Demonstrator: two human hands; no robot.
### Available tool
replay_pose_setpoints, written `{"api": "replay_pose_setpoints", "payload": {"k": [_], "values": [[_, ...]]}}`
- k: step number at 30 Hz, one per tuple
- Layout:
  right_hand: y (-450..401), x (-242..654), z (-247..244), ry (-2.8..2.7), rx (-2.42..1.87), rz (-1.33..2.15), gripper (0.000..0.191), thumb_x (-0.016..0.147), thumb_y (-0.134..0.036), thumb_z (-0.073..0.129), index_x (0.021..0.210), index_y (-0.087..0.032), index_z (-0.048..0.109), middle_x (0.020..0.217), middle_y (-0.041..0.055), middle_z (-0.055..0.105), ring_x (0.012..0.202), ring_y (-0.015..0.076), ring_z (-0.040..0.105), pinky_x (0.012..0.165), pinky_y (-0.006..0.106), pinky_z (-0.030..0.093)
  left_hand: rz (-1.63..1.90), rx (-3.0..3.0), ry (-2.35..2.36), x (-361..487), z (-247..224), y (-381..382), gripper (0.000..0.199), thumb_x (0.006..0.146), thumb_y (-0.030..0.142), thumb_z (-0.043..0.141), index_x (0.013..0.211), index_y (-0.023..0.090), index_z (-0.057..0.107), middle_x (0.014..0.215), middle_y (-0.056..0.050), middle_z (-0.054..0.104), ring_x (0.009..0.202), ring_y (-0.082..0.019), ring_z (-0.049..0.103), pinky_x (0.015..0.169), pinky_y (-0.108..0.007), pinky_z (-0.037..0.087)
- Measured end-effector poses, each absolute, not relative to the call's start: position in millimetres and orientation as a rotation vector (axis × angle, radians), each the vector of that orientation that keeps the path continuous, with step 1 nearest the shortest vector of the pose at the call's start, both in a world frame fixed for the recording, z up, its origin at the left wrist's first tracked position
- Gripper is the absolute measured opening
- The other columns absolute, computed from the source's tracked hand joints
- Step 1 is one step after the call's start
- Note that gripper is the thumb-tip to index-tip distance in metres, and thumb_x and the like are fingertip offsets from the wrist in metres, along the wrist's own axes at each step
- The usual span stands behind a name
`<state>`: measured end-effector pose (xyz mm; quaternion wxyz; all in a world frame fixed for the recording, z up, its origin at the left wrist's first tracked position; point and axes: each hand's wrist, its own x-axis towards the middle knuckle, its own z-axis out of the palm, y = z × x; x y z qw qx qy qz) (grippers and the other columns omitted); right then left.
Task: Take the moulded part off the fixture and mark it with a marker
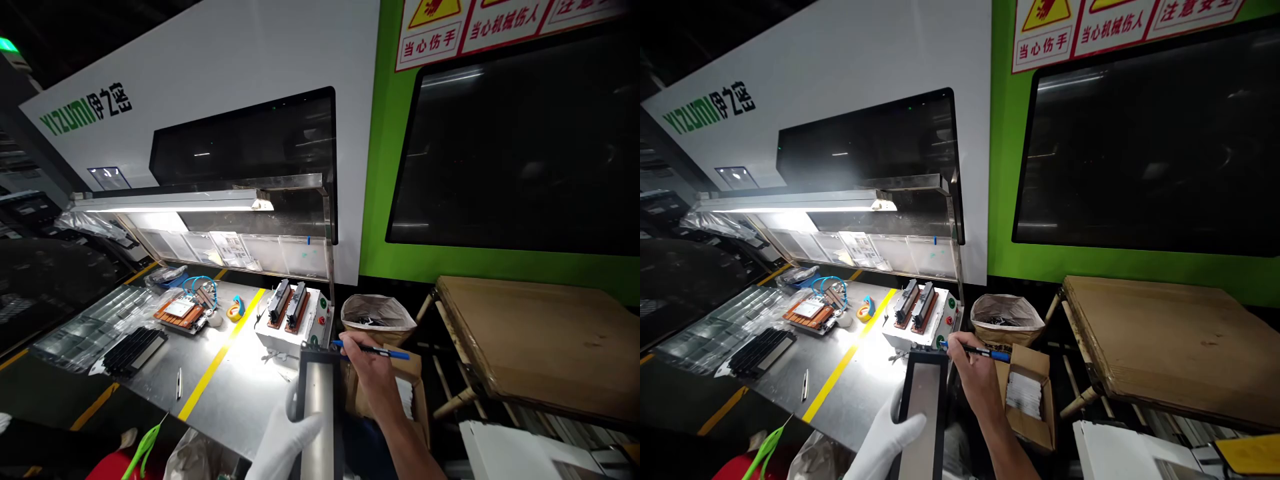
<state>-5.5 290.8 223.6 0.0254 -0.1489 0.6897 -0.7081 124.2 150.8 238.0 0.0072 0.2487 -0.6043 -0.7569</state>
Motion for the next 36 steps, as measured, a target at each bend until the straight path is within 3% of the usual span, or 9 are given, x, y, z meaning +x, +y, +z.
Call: {"api": "replay_pose_setpoints", "payload": {"k": [2,4,11,19,24,31,36], "values": [[301.3,7.8,217.8,2.148,-0.510,-2.232,0.028,0.098,-0.048,0.060,0.101,-0.023,0.072,0.106,0.0061,0.074,0.097,0.0226,0.069,0.088,0.032,0.056,-2.444,0.752,-1.633,125.9,233.9,147.7,0.075,0.081,0.029,0.076,0.148,0.024,0.043,0.129,-0.012,0.072,0.118,-0.029,0.067,0.107,-0.042,0.051],[311.3,24.0,212.8,2.204,-0.632,-2.236,0.020,0.098,-0.041,0.061,0.100,-0.024,0.071,0.108,0.0067,0.074,0.102,0.0227,0.070,0.089,0.031,0.057,-2.499,0.759,-1.393,126.2,231.3,144.2,0.077,0.085,0.029,0.074,0.152,0.030,0.037,0.136,-0.010,0.069,0.126,-0.028,0.064,0.110,-0.041,0.050],[314.1,42.9,245.4,2.458,-1.098,-1.993,0.007,0.095,-0.023,0.063,0.094,-0.026,0.069,0.105,0.0037,0.074,0.106,0.0190,0.070,0.093,0.027,0.055,-2.558,0.844,-1.074,115.2,241.0,132.1,0.079,0.080,0.017,0.078,0.150,0.025,0.044,0.119,-0.011,0.077,0.115,-0.031,0.072,0.099,-0.043,0.060],[311.5,48.7,238.1,2.384,-1.031,-1.933,0.016,0.097,-0.022,0.053,0.083,-0.025,0.060,0.104,0.0010,0.073,0.102,0.0159,0.071,0.086,0.023,0.054,-2.444,0.847,-1.043,110.1,250.0,115.6,0.071,0.081,0.016,0.077,0.146,0.024,0.050,0.117,-0.009,0.078,0.113,-0.028,0.073,0.100,-0.041,0.061],[311.5,54.1,231.0,2.388,-1.010,-1.772,0.016,0.098,-0.023,0.052,0.083,-0.025,0.058,0.107,0.0009,0.076,0.106,0.0173,0.072,0.091,0.026,0.053,-2.424,0.787,-1.093,106.2,248.0,107.4,0.066,0.085,0.019,0.074,0.145,0.030,0.050,0.118,-0.007,0.077,0.109,-0.024,0.074,0.097,-0.038,0.062],[305.3,50.5,234.8,2.335,-1.015,-1.695,0.019,0.099,-0.024,0.049,0.081,-0.024,0.056,0.095,0.0009,0.074,0.106,0.0189,0.072,0.087,0.027,0.054,-2.424,0.775,-1.107,100.2,250.0,108.4,0.067,0.084,0.019,0.074,0.146,0.030,0.050,0.117,-0.007,0.077,0.102,-0.022,0.075,0.094,-0.036,0.063],[312.2,49.2,227.6,2.262,-0.947,-1.747,0.018,0.097,-0.020,0.047,0.081,-0.023,0.054,0.107,0.0044,0.076,0.108,0.0218,0.072,0.091,0.033,0.056,-2.389,0.903,-1.071,97.7,256.5,111.1,0.060,0.084,0.018,0.073,0.140,0.026,0.055,0.114,-0.007,0.077,0.096,-0.021,0.076,0.090,-0.034,0.064]]}}
